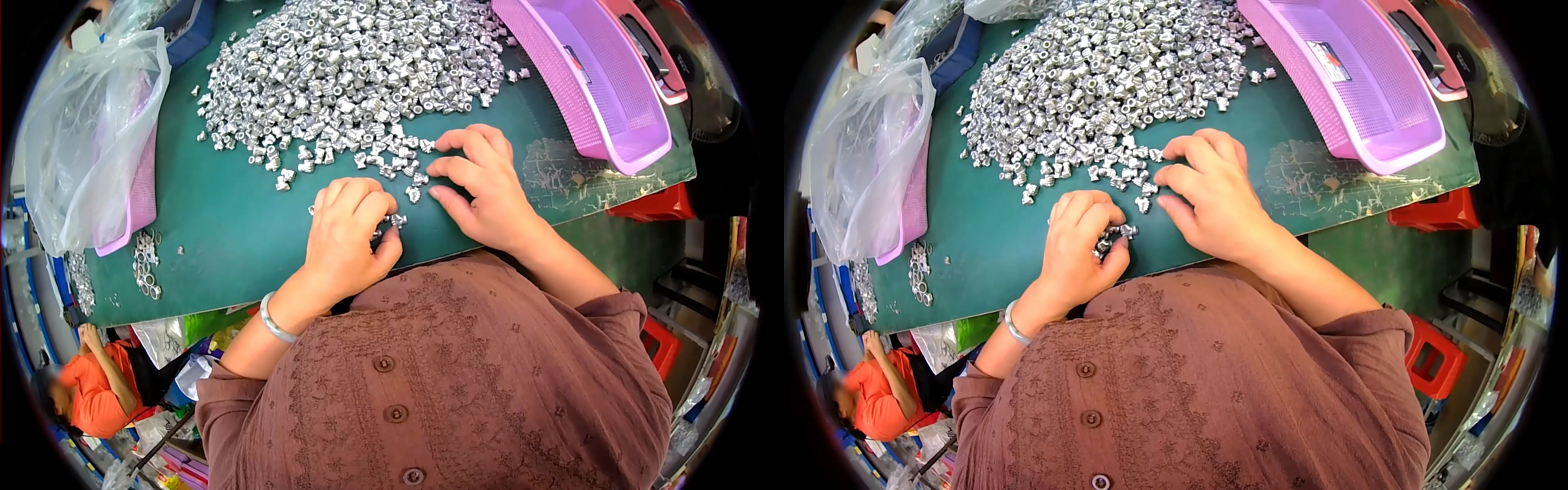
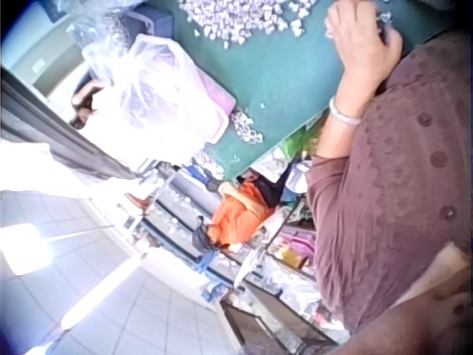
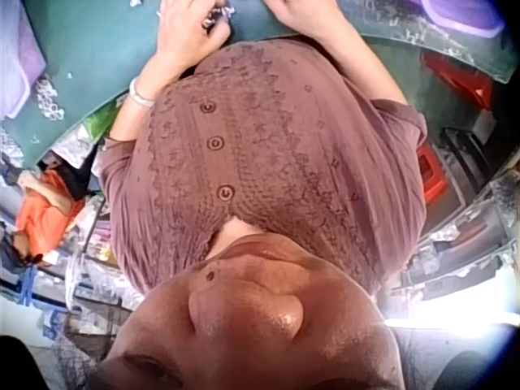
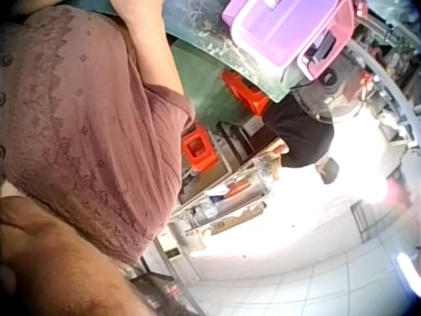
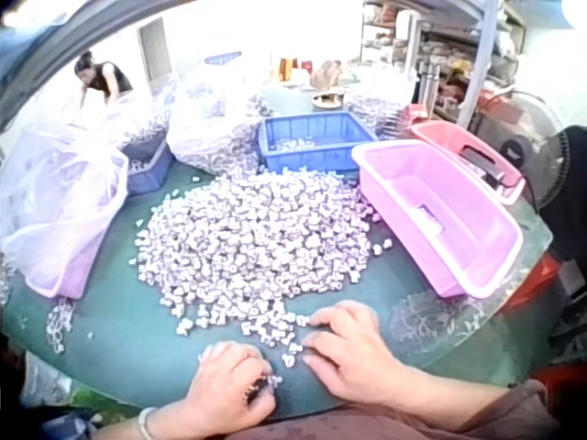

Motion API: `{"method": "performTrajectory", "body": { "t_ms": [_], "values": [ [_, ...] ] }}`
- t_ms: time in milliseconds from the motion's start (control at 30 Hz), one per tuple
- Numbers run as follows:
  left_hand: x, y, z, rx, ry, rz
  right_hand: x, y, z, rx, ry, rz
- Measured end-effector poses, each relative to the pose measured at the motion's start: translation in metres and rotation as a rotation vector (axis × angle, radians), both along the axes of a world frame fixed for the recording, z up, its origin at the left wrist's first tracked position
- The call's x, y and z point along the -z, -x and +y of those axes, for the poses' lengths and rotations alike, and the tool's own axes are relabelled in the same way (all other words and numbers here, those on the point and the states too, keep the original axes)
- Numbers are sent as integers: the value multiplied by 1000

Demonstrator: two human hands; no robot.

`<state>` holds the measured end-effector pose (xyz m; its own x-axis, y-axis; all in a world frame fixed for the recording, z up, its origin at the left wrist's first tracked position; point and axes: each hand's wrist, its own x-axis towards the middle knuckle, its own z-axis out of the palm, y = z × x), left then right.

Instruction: The person sorts through a pile of small metal components on a workbench by hand and fits the pieces together.

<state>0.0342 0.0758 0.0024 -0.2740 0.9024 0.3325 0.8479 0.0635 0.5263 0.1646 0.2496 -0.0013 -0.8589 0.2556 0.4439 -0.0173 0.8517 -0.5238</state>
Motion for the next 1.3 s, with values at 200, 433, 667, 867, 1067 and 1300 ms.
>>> {"method": "performTrajectory", "body": {
  "t_ms": [200,433,667,867,1067,1300],
  "values": [
    [-5,-5,6,-52,-39,-26,5,3,-4,11,-26,-21],
    [1,-4,6,-66,-2,20,0,3,-2,-130,-4,14],
    [0,-3,6,-47,-43,-8,1,6,0,15,-30,-18],
    [0,2,5,-176,-116,-37,-4,7,0,-196,-28,-56],
    [-6,8,14,-167,-30,20,-5,19,-3,-106,-80,-81],
    [-2,15,11,-188,-46,-73,-1,16,-2,-164,-54,-66]
  ]
}}
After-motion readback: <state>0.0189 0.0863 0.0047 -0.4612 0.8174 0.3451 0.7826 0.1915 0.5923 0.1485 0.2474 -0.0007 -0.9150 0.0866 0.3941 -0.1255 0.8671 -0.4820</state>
